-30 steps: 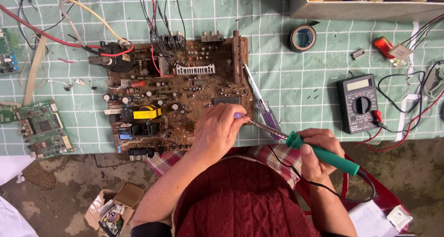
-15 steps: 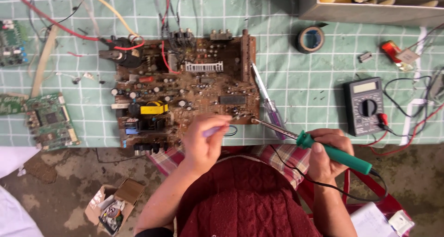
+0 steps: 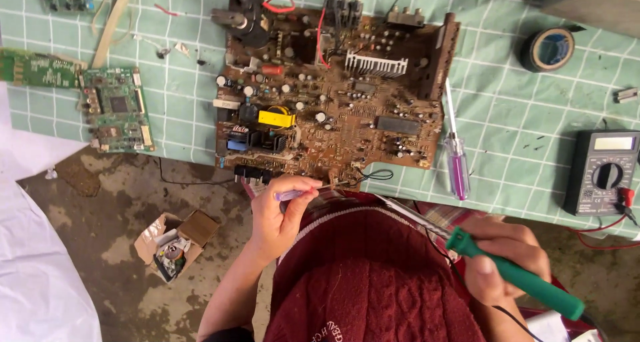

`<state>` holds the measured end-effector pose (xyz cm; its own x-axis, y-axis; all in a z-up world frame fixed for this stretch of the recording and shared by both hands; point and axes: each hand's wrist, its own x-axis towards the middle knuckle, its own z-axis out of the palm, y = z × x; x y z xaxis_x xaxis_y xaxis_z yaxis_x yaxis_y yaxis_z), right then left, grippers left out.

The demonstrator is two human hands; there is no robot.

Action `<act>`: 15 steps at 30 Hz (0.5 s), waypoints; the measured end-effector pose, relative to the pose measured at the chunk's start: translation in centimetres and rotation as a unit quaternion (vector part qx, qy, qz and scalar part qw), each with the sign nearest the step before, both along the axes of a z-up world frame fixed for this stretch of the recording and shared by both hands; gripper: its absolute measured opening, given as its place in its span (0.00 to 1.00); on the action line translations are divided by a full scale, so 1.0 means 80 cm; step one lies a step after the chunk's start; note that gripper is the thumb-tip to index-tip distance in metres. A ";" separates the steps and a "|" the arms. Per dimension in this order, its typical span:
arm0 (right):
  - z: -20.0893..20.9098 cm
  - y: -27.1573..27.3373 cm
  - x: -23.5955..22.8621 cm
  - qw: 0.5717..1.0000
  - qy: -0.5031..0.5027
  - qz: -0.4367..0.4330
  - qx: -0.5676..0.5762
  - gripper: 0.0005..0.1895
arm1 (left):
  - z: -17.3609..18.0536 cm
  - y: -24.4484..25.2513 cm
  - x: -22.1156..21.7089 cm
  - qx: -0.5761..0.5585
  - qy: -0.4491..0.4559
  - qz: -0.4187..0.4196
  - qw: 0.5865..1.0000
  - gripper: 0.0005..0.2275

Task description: A person is using a soldering iron to repair or re-solder connections on a large circuit board on a table.

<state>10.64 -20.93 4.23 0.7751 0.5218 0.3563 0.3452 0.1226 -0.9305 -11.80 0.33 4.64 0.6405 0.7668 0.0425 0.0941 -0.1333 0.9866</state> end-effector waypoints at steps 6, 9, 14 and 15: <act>0.002 0.046 0.003 0.976 -0.079 0.187 -0.084 0.11 | -0.014 -0.001 0.001 -0.023 -0.109 0.043 0.993 0.03; 0.000 0.066 0.004 0.981 -0.102 0.153 -0.060 0.12 | 0.000 0.005 -0.002 0.000 -0.120 -0.015 0.993 0.04; -0.003 0.079 0.003 0.992 -0.099 0.066 -0.030 0.15 | -0.012 0.007 -0.004 0.018 0.031 -0.097 0.995 0.05; -0.001 0.081 0.002 0.993 -0.100 0.058 -0.030 0.14 | -0.020 0.007 -0.003 0.054 0.043 -0.098 0.993 0.05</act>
<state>10.78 -14.42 4.14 0.6251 0.6291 0.4620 0.5102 0.1186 -0.8518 -12.03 0.87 3.02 0.7813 0.6216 0.0563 0.1400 -0.2624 0.9547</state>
